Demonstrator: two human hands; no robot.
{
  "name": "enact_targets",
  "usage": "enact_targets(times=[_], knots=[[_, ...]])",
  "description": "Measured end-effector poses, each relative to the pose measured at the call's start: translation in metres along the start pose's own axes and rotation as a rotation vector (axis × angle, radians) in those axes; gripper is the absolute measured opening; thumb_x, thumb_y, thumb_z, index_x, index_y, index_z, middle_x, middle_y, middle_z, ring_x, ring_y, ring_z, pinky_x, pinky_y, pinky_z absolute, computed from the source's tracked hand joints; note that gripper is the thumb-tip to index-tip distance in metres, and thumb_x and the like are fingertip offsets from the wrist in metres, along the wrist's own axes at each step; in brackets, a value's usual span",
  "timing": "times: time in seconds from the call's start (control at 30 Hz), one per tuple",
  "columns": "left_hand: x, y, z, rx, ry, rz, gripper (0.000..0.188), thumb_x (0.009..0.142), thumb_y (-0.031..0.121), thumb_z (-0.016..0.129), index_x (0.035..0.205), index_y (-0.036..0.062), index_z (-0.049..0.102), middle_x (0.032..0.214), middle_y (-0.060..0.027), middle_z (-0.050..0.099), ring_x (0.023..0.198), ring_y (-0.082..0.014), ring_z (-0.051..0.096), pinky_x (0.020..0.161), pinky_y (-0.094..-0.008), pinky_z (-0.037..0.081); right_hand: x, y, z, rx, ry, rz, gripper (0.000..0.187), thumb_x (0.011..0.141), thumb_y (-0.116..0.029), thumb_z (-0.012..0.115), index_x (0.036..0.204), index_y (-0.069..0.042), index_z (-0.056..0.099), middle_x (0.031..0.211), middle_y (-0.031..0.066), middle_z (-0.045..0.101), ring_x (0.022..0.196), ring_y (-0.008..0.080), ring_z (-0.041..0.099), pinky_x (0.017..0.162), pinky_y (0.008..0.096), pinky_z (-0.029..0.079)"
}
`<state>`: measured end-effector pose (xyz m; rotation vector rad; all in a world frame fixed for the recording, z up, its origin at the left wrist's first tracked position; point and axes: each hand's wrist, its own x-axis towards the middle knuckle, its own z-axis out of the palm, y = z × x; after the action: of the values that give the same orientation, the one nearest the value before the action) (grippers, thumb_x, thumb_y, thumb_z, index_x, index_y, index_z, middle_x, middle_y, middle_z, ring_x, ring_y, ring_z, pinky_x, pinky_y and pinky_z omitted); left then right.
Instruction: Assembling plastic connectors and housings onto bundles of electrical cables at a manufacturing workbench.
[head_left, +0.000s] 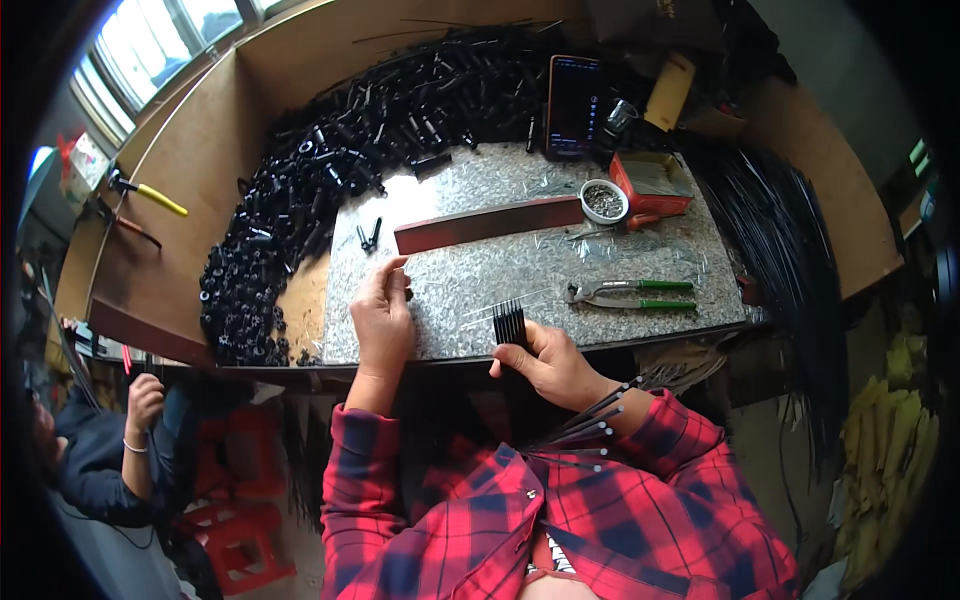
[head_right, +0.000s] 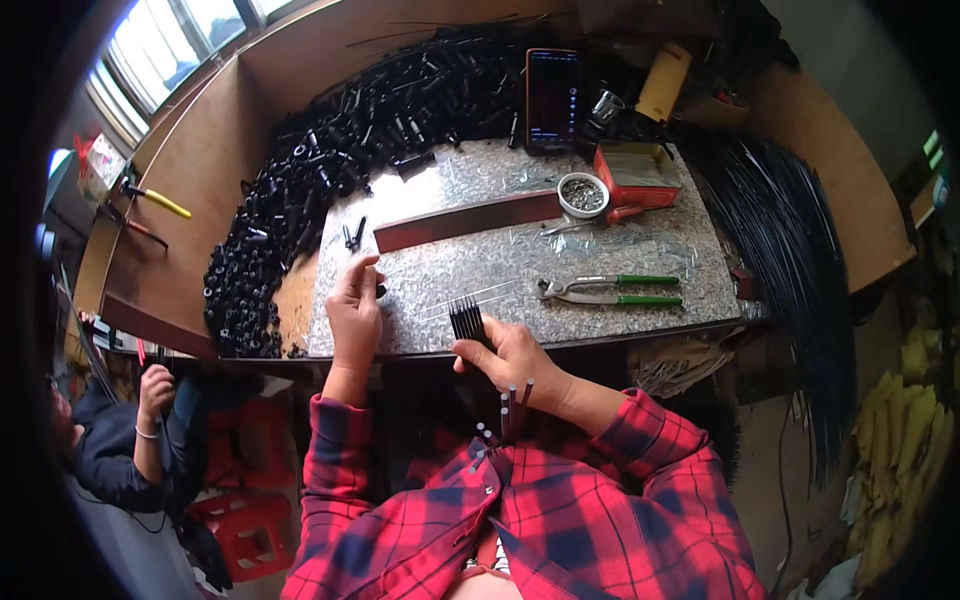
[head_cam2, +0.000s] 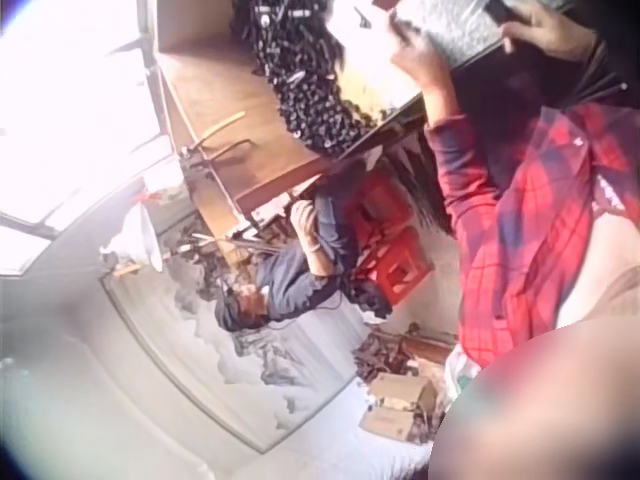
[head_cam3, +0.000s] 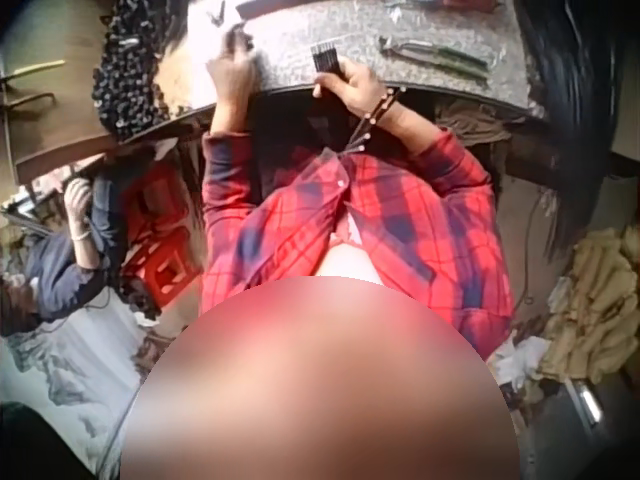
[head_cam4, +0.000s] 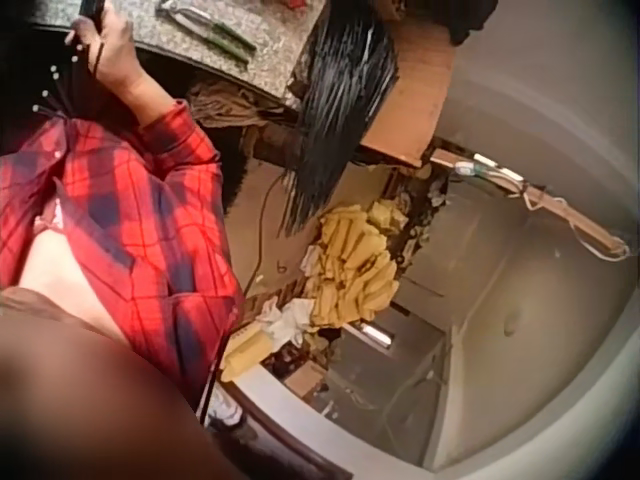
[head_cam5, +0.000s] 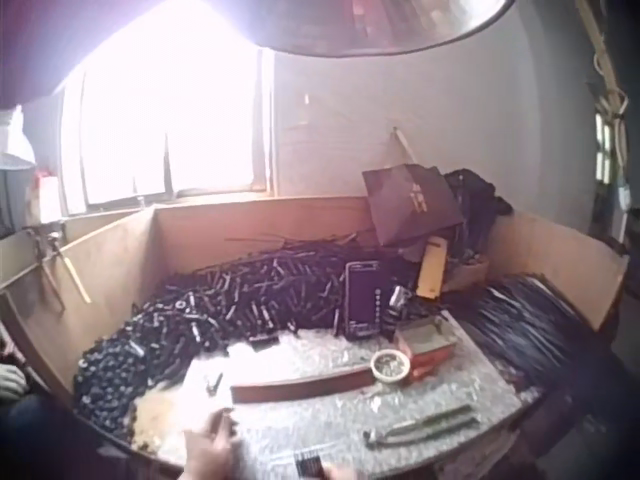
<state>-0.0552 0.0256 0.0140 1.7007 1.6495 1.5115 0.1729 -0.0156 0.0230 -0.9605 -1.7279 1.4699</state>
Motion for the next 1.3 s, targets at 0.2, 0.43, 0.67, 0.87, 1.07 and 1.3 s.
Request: enact_targets(times=[0.2,0.43,0.67,0.87,1.07,1.3], knots=[[-0.032,0.047,0.019,-0.815,-0.097,-0.376,0.025,0.099,0.021,0.044,0.105,-0.0009,0.055,0.083,-0.0042,0.053,0.074,-0.0100,0.057,0.061,-0.0229,0.050,-0.005,-0.004,0.006,0.022,0.011,0.009,0.019,0.094,-0.021,0.056,0.088,-0.003,0.057,0.077,0.0019,0.064,0.075,0.0082,0.058,0.071,0.0245,0.046],[-0.061,0.076,0.014,-0.985,-0.145,-0.454,0.029,0.096,0.015,0.049,0.121,-0.0010,0.048,0.100,-0.0071,0.056,0.090,-0.0124,0.056,0.078,-0.0240,0.047,-0.009,-0.006,0.007,0.042,0.006,0.002,0.017,0.094,-0.019,0.056,0.092,-0.002,0.057,0.078,0.0022,0.065,0.075,0.0083,0.059,0.071,0.0241,0.046],[-0.070,0.081,0.014,-0.873,-0.173,-0.389,0.023,0.088,0.003,0.059,0.111,0.0005,0.054,0.081,-0.0017,0.056,0.069,-0.0069,0.051,0.065,-0.0196,0.041,-0.009,-0.007,0.008,0.046,-0.013,-0.019,0.017,0.094,-0.019,0.055,0.093,-0.001,0.057,0.079,0.0030,0.065,0.076,0.0082,0.058,0.070,0.0248,0.047],[-0.068,0.081,0.016,-0.900,-0.131,-0.407,0.020,0.088,0.002,0.060,0.107,0.0014,0.055,0.081,-0.0018,0.056,0.069,-0.0070,0.051,0.064,-0.0191,0.041,-0.009,-0.008,0.010,0.095,-0.022,-0.003,0.016,0.094,-0.017,0.055,0.094,-0.001,0.057,0.081,0.0031,0.064,0.077,0.0082,0.058,0.071,0.0252,0.047],[-0.069,0.075,0.017,-0.858,-0.167,-0.358,0.022,0.090,0.005,0.057,0.111,0.0013,0.053,0.090,-0.0027,0.056,0.073,-0.0051,0.052,0.067,-0.0193,0.044,-0.007,-0.008,0.009,0.052,-0.035,-0.019,0.016,0.094,-0.017,0.055,0.095,-0.001,0.058,0.080,0.0030,0.064,0.077,0.0084,0.058,0.071,0.0253,0.047],[-0.058,0.068,0.010,-1.182,-0.073,-0.506,0.036,0.095,0.006,0.047,0.130,0.0003,0.043,0.107,-0.0115,0.058,0.096,-0.0186,0.060,0.086,-0.0293,0.050,-0.007,-0.005,0.009,0.055,-0.022,-0.003,0.019,0.095,-0.019,0.054,0.090,-0.002,0.059,0.077,0.0015,0.064,0.075,0.0078,0.058,0.070,0.0243,0.047]])
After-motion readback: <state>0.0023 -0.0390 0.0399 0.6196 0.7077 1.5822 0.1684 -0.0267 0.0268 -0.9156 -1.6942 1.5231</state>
